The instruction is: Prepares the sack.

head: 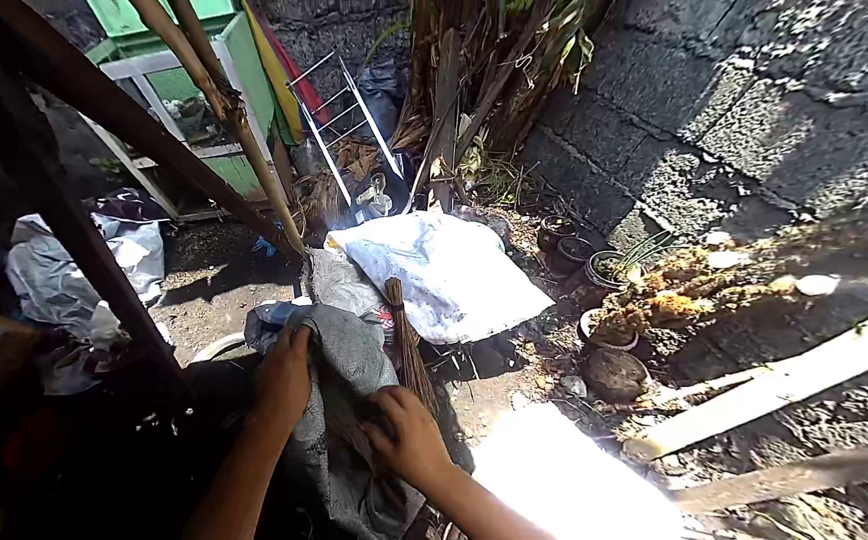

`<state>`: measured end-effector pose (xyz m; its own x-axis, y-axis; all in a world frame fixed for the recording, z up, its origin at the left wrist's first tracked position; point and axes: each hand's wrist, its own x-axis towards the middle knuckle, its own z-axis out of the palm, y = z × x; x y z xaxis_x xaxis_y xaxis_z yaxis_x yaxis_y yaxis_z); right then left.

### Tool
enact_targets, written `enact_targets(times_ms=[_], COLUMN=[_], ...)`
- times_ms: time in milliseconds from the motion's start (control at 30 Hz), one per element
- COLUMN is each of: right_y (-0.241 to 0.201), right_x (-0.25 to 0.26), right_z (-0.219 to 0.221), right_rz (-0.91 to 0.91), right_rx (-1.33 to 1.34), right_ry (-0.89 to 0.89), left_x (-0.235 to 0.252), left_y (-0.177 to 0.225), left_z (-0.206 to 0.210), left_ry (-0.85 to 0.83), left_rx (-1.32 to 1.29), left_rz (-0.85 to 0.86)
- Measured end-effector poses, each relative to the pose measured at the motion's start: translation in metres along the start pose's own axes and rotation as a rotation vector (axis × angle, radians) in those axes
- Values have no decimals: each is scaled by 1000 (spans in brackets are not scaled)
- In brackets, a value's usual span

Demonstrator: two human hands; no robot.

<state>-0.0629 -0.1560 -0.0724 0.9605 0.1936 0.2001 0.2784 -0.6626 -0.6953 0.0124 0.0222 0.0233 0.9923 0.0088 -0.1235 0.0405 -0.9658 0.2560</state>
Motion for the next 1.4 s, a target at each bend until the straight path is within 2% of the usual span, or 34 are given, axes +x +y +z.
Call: enact_targets(times_ms=[33, 67, 167, 200, 267, 367, 467, 633, 733, 900, 1067, 1167, 1300, 1400], right_y=[8, 14, 26, 29, 32, 26, 9, -25, -35, -30, -27, -20, -2, 12], right_x=[8, 18, 58, 71, 97, 128, 149, 165, 170, 183, 181, 175, 168, 156], right_z=[3, 3, -11, -18, -38, -75, -99, -110, -114, -126, -134, -130, -114, -102], right_rz=[-30, 24, 372, 430, 459, 376, 262, 235, 188, 162, 239, 245, 244, 147], right_rx=[-33, -46, -78, -98, -138, -219, -274, -324, -356, -358, -300, -219, 15, 222], right_ry=[181, 224, -83, -160, -191, -139, -109, -154, -162, -142, -106, -77, -11, 47], left_x=[3, 5, 11, 13, 16, 22, 25, 19, 8, -6, -17, -17, -16, -8], left_y=[-3, -6, -12, -15, -25, -52, -65, -78, -81, -70, -47, -42, -34, -31], left_z=[-4, -10, -37, -47, -63, -69, -71, -61, -49, -52, -65, -75, -88, -86], left_ry=[5, 3, -66, -104, -142, -62, -27, 27, 128, 206, 343, 303, 210, 225], left_rx=[-5, -12, 20, 67, 157, 197, 145, 21, -47, -144, -231, -231, -274, -516], left_rz=[49, 101, 235, 263, 291, 335, 305, 196, 167, 220, 335, 349, 244, 115])
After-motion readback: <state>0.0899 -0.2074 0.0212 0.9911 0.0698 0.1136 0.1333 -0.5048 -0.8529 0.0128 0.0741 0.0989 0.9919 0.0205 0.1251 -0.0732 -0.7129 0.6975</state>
